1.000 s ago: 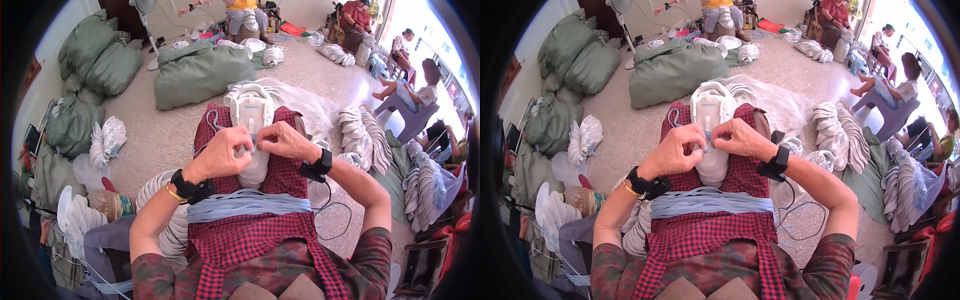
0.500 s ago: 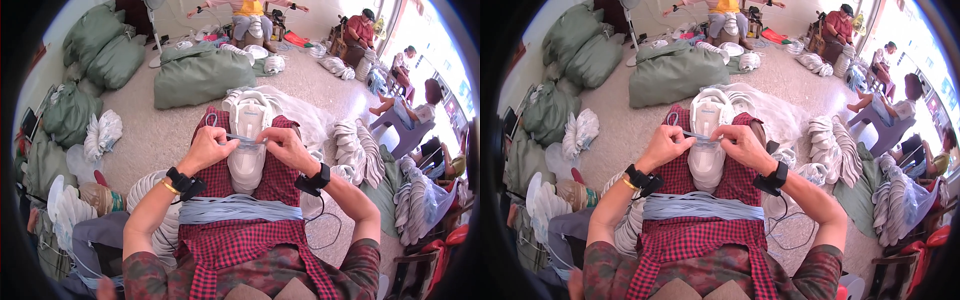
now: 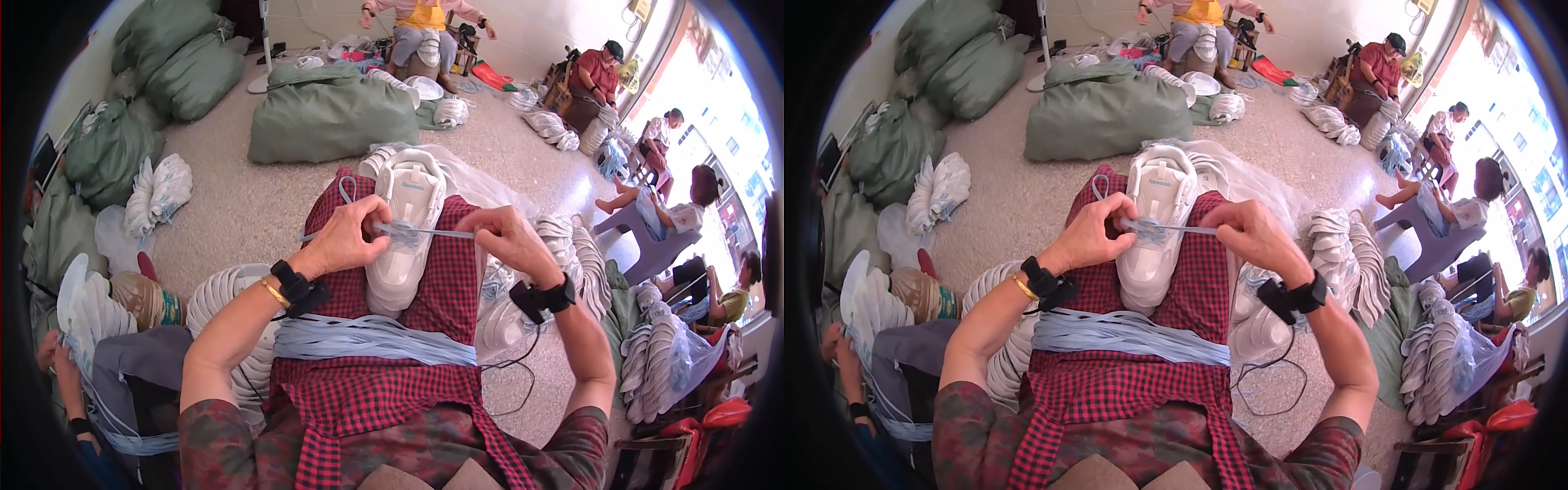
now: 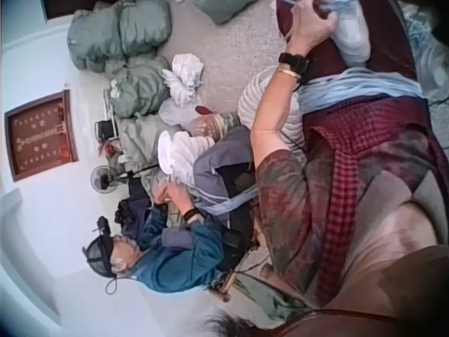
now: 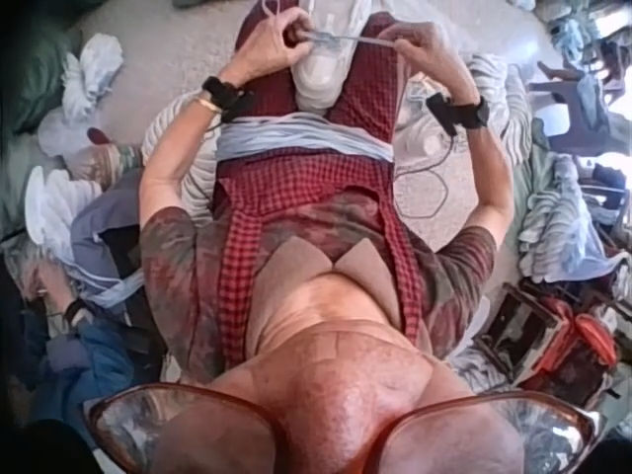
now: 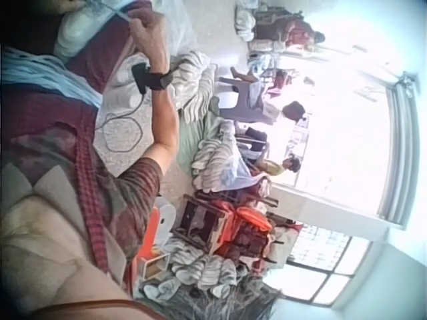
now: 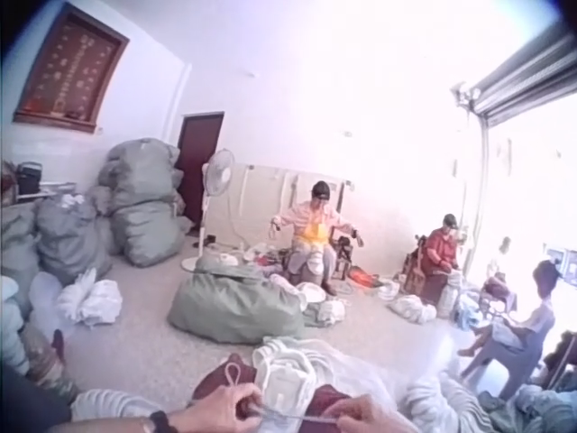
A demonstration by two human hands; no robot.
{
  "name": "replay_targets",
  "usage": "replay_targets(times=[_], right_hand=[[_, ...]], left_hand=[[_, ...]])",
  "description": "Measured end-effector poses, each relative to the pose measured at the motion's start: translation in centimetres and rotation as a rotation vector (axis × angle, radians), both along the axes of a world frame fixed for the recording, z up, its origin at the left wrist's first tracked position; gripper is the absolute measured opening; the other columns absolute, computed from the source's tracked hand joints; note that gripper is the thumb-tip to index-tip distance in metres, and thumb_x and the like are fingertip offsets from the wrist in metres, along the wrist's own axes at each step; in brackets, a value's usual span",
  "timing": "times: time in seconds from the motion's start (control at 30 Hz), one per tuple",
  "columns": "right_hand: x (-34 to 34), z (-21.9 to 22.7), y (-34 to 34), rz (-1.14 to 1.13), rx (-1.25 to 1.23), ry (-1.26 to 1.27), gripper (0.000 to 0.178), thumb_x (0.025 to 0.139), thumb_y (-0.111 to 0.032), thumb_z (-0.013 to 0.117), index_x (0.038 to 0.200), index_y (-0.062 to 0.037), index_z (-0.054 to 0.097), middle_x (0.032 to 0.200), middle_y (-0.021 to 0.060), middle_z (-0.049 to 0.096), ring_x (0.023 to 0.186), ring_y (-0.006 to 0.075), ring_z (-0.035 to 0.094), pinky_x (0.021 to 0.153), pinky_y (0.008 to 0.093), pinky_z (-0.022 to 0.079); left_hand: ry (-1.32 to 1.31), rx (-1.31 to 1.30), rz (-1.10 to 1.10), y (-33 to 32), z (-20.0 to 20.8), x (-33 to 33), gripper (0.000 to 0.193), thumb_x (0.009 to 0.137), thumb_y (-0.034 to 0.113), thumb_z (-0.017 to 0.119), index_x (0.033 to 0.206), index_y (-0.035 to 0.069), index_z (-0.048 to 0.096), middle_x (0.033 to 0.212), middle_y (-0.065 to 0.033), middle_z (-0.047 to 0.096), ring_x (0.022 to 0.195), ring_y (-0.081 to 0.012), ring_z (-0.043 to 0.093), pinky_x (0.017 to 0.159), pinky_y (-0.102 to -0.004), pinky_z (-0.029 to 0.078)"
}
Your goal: Lacing a pair of white sneakers while sitting in a factory setting.
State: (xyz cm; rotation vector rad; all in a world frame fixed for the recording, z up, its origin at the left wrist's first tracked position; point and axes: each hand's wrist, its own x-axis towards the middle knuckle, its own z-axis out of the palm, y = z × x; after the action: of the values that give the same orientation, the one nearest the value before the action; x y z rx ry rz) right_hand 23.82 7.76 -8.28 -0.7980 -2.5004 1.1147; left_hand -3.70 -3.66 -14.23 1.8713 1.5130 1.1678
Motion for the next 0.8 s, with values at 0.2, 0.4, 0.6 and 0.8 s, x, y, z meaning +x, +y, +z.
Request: replay_targets(times=[0.2, 0.4, 0.6, 0.8], right_hand=[[2.0, 4.2, -0.4, 0.1, -0.401, 0.166, 0.021, 0.085, -0.011, 0.054, 0.089, 0.0001, 0.071, 0.058, -0.0108, 0.042, 0.051, -0.0001, 0.032, 0.047, 0.0212, 0.022], [5.2, -3.8, 5.8, -0.201, -0.253, 0.03, 0.019, 0.089, -0.014, 0.05, 0.079, -0.0033, 0.063, 0.06, -0.0098, 0.044, 0.052, 0.0018, 0.038, 0.048, 0.0212, 0.027], [1.6, -4.0, 2.3, -0.098, -0.252, 0.027, 0.025, 0.093, -0.021, 0.047, 0.09, -0.0027, 0.063, 0.069, 0.0, 0.06, 0.063, 0.0082, 0.056, 0.054, 0.0234, 0.042], [-2.1, -2.1, 0.5, -0.012, 0.088, -0.113, 0.037, 0.097, -0.031, 0.051, 0.083, 0.0009, 0.064, 0.067, 0.0026, 0.061, 0.062, 0.0134, 0.056, 0.057, 0.0292, 0.044]], left_hand=[[0.031, 0.085, 0.051, 0.3, -0.8, -0.5, 0.03, 0.072, 0.007, 0.073, 0.099, 0.003, 0.058, 0.091, -0.0063, 0.057, 0.081, -0.0166, 0.059, 0.075, -0.0312, 0.051], [0.009, 0.177, 0.027, 0.6, -0.7, 0.0, 0.03, 0.072, 0.005, 0.072, 0.098, 0.003, 0.058, 0.093, -0.0068, 0.055, 0.085, -0.0194, 0.058, 0.08, -0.0328, 0.05], [0.146, 0.319, 0.145, 0.9, -1.5, -1.2, 0.022, 0.074, 0.004, 0.07, 0.093, 0.002, 0.057, 0.09, -0.0091, 0.055, 0.086, -0.024, 0.059, 0.081, -0.0346, 0.049], [0.243, 0.26, 0.182, 1.2, -1.3, -1.0, 0.022, 0.076, 0.007, 0.07, 0.092, 0.002, 0.056, 0.091, -0.01, 0.057, 0.082, -0.0234, 0.059, 0.074, -0.0346, 0.049]])
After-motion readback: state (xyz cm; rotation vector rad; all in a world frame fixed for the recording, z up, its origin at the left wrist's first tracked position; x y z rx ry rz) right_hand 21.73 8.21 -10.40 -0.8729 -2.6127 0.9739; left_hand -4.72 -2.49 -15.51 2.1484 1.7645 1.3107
